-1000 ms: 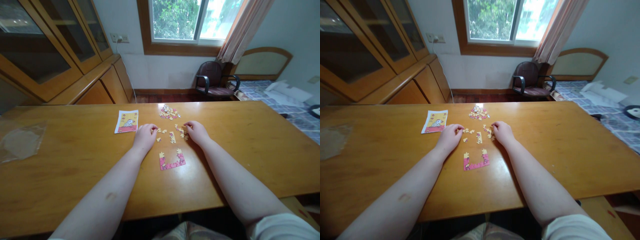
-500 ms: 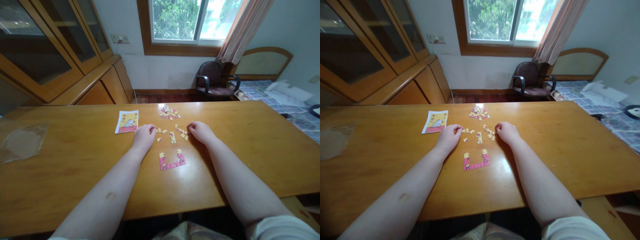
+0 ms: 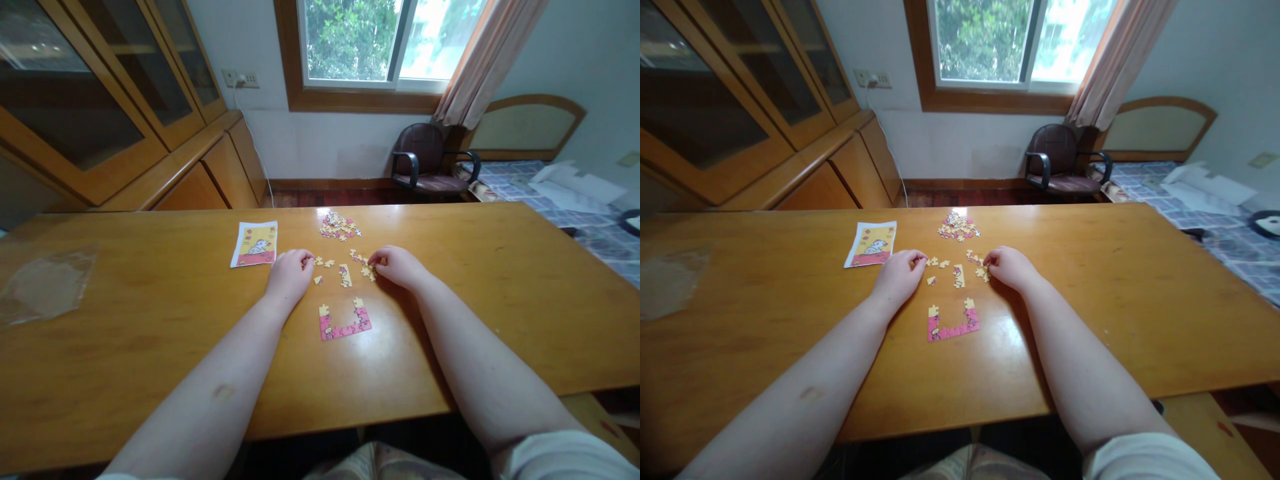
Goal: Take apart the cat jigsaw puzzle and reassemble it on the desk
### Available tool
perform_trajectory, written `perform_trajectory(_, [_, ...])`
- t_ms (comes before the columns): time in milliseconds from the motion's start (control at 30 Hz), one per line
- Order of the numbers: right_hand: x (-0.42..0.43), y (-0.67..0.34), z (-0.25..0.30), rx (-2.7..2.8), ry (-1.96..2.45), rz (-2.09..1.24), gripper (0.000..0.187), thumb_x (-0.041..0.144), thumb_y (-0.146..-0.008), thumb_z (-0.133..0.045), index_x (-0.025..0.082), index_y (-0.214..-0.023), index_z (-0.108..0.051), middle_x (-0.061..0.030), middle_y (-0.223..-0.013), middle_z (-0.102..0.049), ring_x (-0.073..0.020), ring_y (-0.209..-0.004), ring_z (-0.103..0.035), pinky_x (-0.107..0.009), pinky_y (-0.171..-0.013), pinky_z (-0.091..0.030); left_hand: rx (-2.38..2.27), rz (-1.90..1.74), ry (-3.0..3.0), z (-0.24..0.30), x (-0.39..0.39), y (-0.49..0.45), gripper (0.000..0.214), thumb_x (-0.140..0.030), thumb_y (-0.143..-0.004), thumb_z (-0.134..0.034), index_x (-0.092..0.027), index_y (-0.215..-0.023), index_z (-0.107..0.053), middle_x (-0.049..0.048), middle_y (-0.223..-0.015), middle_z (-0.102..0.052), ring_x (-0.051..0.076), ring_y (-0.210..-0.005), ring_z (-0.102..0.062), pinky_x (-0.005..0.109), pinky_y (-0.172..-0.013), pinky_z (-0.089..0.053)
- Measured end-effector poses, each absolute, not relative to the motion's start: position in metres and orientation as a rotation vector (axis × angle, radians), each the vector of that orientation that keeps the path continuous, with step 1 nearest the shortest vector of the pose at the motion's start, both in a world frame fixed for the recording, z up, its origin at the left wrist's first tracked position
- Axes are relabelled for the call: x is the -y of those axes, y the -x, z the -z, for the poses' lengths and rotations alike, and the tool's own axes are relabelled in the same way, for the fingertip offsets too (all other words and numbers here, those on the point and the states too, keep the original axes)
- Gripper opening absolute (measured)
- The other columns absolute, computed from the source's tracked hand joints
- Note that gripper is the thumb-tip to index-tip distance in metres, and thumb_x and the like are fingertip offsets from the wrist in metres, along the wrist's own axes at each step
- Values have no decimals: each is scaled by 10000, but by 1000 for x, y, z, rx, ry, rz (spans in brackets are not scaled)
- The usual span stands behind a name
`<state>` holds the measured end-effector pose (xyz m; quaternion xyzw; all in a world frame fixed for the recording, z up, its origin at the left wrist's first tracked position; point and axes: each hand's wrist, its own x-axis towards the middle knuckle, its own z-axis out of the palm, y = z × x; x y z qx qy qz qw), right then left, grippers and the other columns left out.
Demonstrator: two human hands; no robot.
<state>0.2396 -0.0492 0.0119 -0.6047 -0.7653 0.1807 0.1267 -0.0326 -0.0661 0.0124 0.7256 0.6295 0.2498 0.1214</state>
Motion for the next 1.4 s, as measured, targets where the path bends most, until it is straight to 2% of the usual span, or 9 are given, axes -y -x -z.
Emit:
perform_trajectory(267, [48,-234,-6,2201,1724,-364,181,215,-850,-561,202,-921,-727,-59,-957,-686,-185,-879,-618,-271,-785,-454,-1821,-724,-2133,-11,66,33,208,-263,-865,-477,-213,-848,-679,55,-877,-702,243,-893,-618,373,-832,-469])
perform_trajectory(433, [49,-227,-3,2224,1723,-326,199,338,-884,-591,216,-925,-742,-64,-969,-676,-192,-882,-632,-282,-803,-460,-1812,-734,-2139,-9,66,33,202,-265,-863,-479,-217,-847,-674,49,-879,-705,237,-894,-620,367,-831,-472])
perform_trajectory(933, [47,-224,0,2271,1655,-378,87,224,-860,-616,190,-910,-678,-68,-978,-665,-201,-931,-613,-296,-831,-456,-1790,-734,-2131,-9,66,32,203,-268,-863,-483,-213,-846,-678,53,-873,-699,242,-886,-612,369,-821,-470])
perform_trajectory(1400, [47,-225,4,2190,1617,-437,51,216,-834,-649,191,-870,-675,-49,-898,-690,-175,-836,-604,-269,-757,-436,-1799,-720,-2132,-9,66,31,211,-258,-865,-479,-211,-843,-684,48,-878,-705,237,-889,-615,352,-814,-460])
